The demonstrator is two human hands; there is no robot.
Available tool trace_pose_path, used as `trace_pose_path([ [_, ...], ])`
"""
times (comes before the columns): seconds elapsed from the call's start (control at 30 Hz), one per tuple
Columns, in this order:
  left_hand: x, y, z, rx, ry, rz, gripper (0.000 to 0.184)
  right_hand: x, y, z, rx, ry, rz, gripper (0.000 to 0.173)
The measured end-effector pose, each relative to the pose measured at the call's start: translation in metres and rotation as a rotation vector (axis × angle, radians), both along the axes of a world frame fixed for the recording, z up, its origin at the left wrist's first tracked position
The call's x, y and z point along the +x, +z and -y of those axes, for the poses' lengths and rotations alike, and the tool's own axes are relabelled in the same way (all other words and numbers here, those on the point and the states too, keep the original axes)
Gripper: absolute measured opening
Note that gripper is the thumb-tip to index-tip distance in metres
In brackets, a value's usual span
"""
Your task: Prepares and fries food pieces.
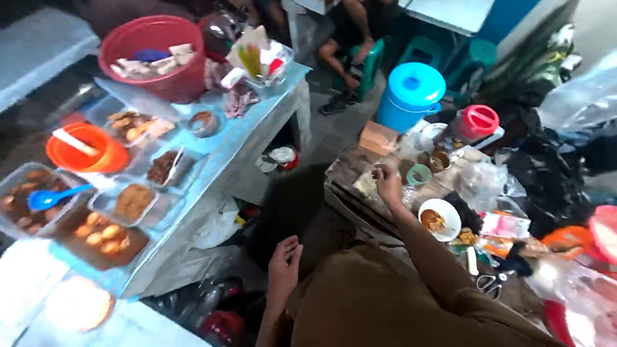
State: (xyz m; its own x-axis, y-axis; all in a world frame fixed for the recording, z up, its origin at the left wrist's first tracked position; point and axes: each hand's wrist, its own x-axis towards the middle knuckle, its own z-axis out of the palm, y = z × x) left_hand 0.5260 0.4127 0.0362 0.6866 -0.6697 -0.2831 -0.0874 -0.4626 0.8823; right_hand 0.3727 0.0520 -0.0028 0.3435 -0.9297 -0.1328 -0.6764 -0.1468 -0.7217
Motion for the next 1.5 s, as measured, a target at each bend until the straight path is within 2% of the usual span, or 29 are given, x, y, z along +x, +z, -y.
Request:
trace_pose_path([
  [0.07,-0.003,-0.002,0.037,0.079,-0.173,-0.002,0.039,-0.036,-0.009,0.019,0.008,-0.148,-0.003,0.031],
  [0.1,-0.005,-0.004,0.057,0.127,-0.251,-0.006,0.04,-0.049,-0.014,0.024,0.017,-0.133,-0.033,0.031],
  [0.2,-0.01,-0.02,0.122,0.233,-0.391,-0.024,0.043,-0.065,-0.023,0.037,0.107,0.078,-0.254,0.037],
  [0.27,-0.016,-0.034,0.164,0.285,-0.417,-0.008,0.045,-0.064,-0.034,0.044,0.255,0.197,-0.406,0.039],
  [0.37,-0.023,-0.051,0.221,0.309,-0.442,-0.013,0.047,-0.061,-0.056,0.052,0.395,0.288,-0.464,0.035],
  [0.5,-0.016,-0.064,0.281,0.332,-0.466,-0.038,0.049,-0.043,-0.071,0.061,0.441,0.221,-0.419,0.035],
  [0.63,-0.006,-0.087,0.325,0.406,-0.547,-0.076,0.053,-0.034,-0.074,0.059,0.451,0.042,-0.37,0.035],
  [0.77,0.002,-0.116,0.361,0.423,-0.628,-0.218,0.063,-0.03,-0.089,0.052,0.467,-0.118,-0.247,0.041],
  [0.83,0.004,-0.13,0.373,0.424,-0.659,-0.29,0.065,-0.031,-0.097,0.045,0.503,-0.207,-0.142,0.053],
  [0.93,0.015,-0.139,0.386,0.508,-0.707,-0.364,0.068,-0.019,-0.083,0.034,0.586,-0.309,-0.085,0.071],
  [1.03,0.022,-0.143,0.386,0.506,-0.766,-0.439,0.061,-0.013,-0.083,0.024,0.607,-0.353,-0.052,0.082],
  [1.1,0.023,-0.147,0.383,0.517,-0.806,-0.454,0.068,-0.008,-0.083,0.015,0.591,-0.37,-0.014,0.086],
  [1.2,0.029,-0.156,0.373,0.44,-0.728,-0.588,0.075,0.001,-0.074,0.001,0.565,-0.383,0.067,0.087],
  [1.3,0.049,-0.137,0.377,0.256,-0.627,-0.73,0.062,0.008,-0.052,0.011,0.461,-0.373,0.148,0.073],
  [1.4,0.075,-0.081,0.38,0.147,-0.585,-0.807,0.049,0.015,-0.006,0.026,0.385,-0.272,0.155,0.052],
  [1.5,0.098,-0.046,0.394,-0.046,-0.542,-0.857,0.047,0.028,0.034,0.056,0.287,-0.103,0.055,0.053],
])
